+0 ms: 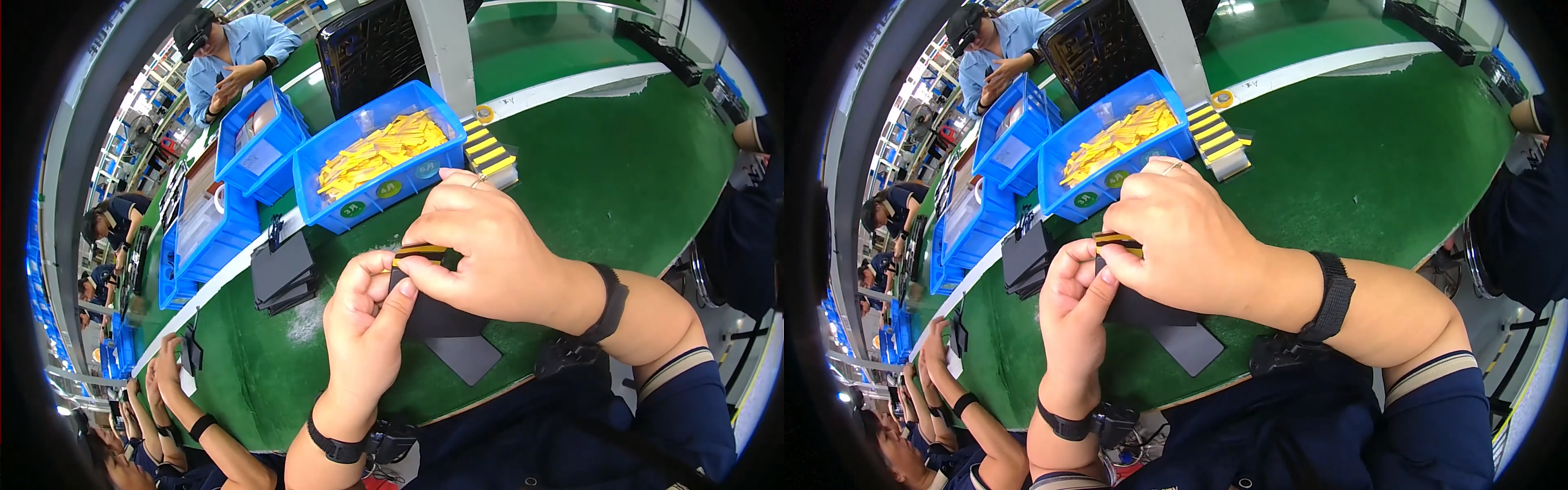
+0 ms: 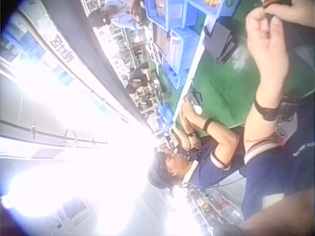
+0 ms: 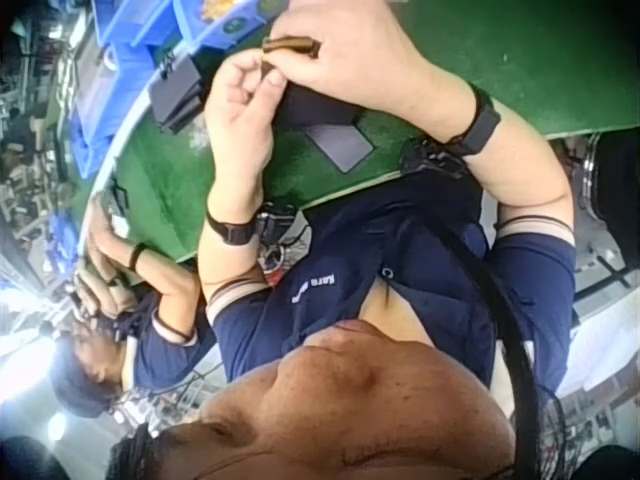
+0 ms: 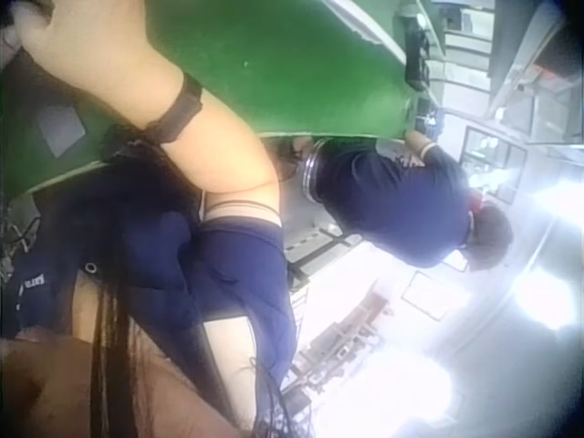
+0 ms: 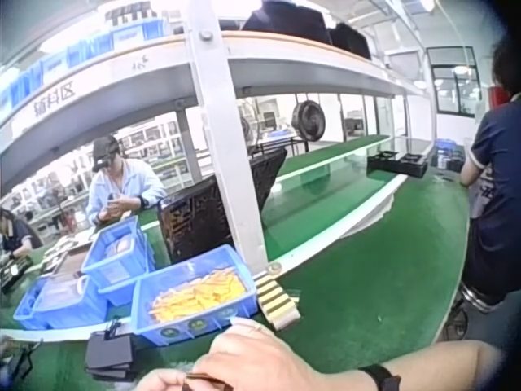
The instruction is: Assemble small plastic and adhesive components on a workbench in an electronics or manufacturing environment.
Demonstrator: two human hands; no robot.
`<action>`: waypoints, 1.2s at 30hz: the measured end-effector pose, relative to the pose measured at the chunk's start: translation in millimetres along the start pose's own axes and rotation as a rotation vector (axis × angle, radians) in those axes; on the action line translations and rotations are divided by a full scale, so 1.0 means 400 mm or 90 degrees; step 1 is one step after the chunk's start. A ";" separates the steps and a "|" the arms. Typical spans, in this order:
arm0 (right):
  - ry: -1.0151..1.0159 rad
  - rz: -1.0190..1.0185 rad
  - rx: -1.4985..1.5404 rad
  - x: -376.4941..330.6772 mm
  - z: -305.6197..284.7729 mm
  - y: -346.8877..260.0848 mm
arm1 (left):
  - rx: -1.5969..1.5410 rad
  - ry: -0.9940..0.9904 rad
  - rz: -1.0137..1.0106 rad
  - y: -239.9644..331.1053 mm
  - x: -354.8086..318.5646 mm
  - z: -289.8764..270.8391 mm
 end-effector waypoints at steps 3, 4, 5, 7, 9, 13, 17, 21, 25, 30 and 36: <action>-0.011 0.018 0.003 0.004 -0.002 0.005 | 0.039 0.000 -0.001 0.004 -0.005 0.003; -0.012 0.024 0.011 0.006 -0.002 0.006 | 0.039 0.002 -0.001 0.002 -0.008 0.001; -0.013 0.023 0.013 0.008 -0.004 0.006 | 0.047 0.008 0.016 0.004 -0.009 -0.003; -0.033 0.012 0.021 0.014 -0.007 0.003 | 0.055 0.014 0.032 0.009 -0.010 -0.003; -0.053 0.008 0.015 0.020 -0.011 0.008 | -0.030 0.075 0.058 0.022 -0.007 -0.011; 0.034 -0.140 -0.119 0.021 -0.023 -0.047 | -0.053 0.049 0.046 0.006 0.001 -0.022; -0.009 -0.212 -0.135 0.009 -0.032 -0.066 | -0.103 0.053 0.052 0.006 0.004 -0.022; 0.068 -0.211 -0.195 0.020 -0.039 -0.044 | -0.073 -0.013 0.012 0.001 -0.004 -0.008; -0.016 -0.171 -0.005 0.008 -0.019 -0.063 | -0.185 0.003 0.069 0.008 0.008 -0.025; 0.008 -0.125 -0.012 0.002 -0.015 -0.054 | -0.060 0.052 0.085 0.020 0.006 -0.020; -0.052 -0.113 0.037 0.018 -0.015 -0.050 | 0.138 0.050 0.161 0.035 -0.009 -0.021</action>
Point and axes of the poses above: each hand's wrist, its own x-axis towards the middle knuckle, its own z-axis out of the palm, y = z × x, the point moved 6 cm from there along x, towards the middle knuckle, and after that the axes turned 4 degrees about z, right-handed, at the moved point
